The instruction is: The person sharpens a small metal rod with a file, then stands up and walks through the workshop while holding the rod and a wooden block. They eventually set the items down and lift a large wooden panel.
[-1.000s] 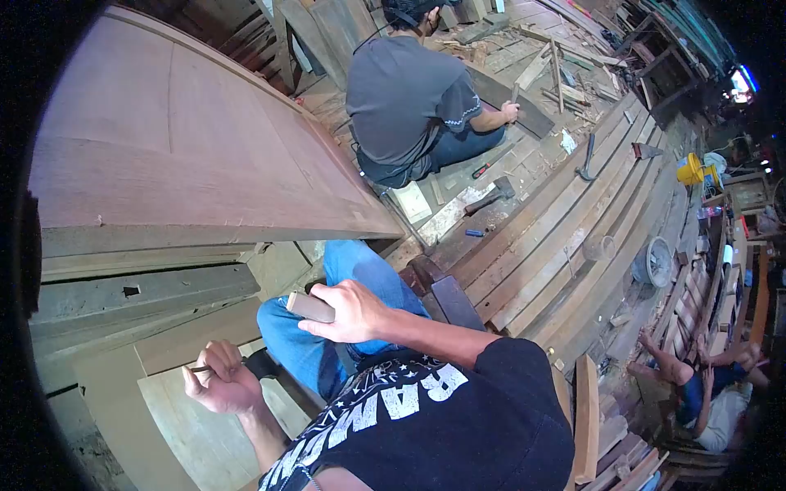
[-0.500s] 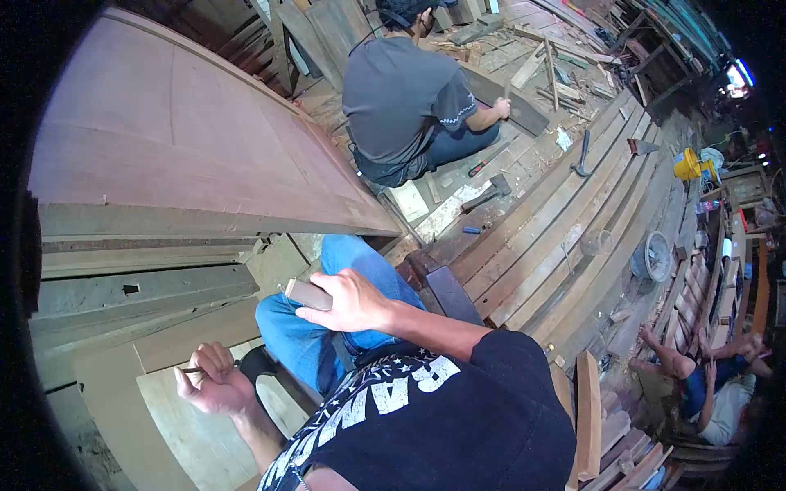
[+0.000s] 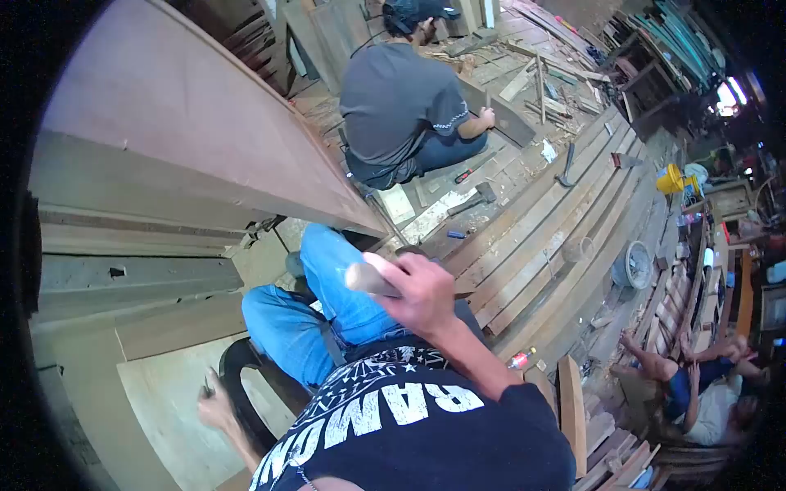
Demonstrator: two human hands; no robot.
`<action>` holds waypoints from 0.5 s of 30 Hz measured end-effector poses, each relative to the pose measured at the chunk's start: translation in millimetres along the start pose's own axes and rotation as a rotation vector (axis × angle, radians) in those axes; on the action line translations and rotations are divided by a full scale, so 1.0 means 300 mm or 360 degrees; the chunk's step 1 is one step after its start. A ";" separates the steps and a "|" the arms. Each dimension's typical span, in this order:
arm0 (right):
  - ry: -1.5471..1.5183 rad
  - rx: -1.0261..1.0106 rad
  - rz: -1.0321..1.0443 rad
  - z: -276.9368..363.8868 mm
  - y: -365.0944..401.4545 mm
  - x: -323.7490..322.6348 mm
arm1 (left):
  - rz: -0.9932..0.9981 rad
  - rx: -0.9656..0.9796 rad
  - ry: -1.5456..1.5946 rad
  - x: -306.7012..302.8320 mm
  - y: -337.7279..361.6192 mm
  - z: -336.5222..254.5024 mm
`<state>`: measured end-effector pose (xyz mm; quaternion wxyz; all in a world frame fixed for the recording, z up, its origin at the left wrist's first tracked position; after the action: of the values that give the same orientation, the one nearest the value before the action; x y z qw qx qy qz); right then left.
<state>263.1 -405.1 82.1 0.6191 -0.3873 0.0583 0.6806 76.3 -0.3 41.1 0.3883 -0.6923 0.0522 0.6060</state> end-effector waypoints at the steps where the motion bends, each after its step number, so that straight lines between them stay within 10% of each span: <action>1: 0.0140 -0.0034 -0.0043 -0.007 0.018 -0.026 | 0.0006 -0.0029 -0.0013 0.027 0.029 0.056; 7: 0.0792 0.0424 0.0354 -0.192 0.175 0.027 | 0.0503 -0.0265 -0.0173 0.013 0.087 0.102; 15: 0.0879 0.0271 0.0155 -0.245 0.308 0.002 | 0.0363 0.0400 0.0124 0.013 0.103 0.065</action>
<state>214.5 -466.8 -6.2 0.5767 -0.5013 0.3001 0.5711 44.9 -8.4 23.6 0.3981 -0.6509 0.2208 0.6076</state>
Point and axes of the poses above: each hand's wrist, its own y-axis away from the middle knuckle, its own x-axis out of the palm, z = x × y, the point moved 3 cm from there along -y, towards the middle knuckle, and after that the axes turned 7 degrees about -y, right-handed, at the moved point
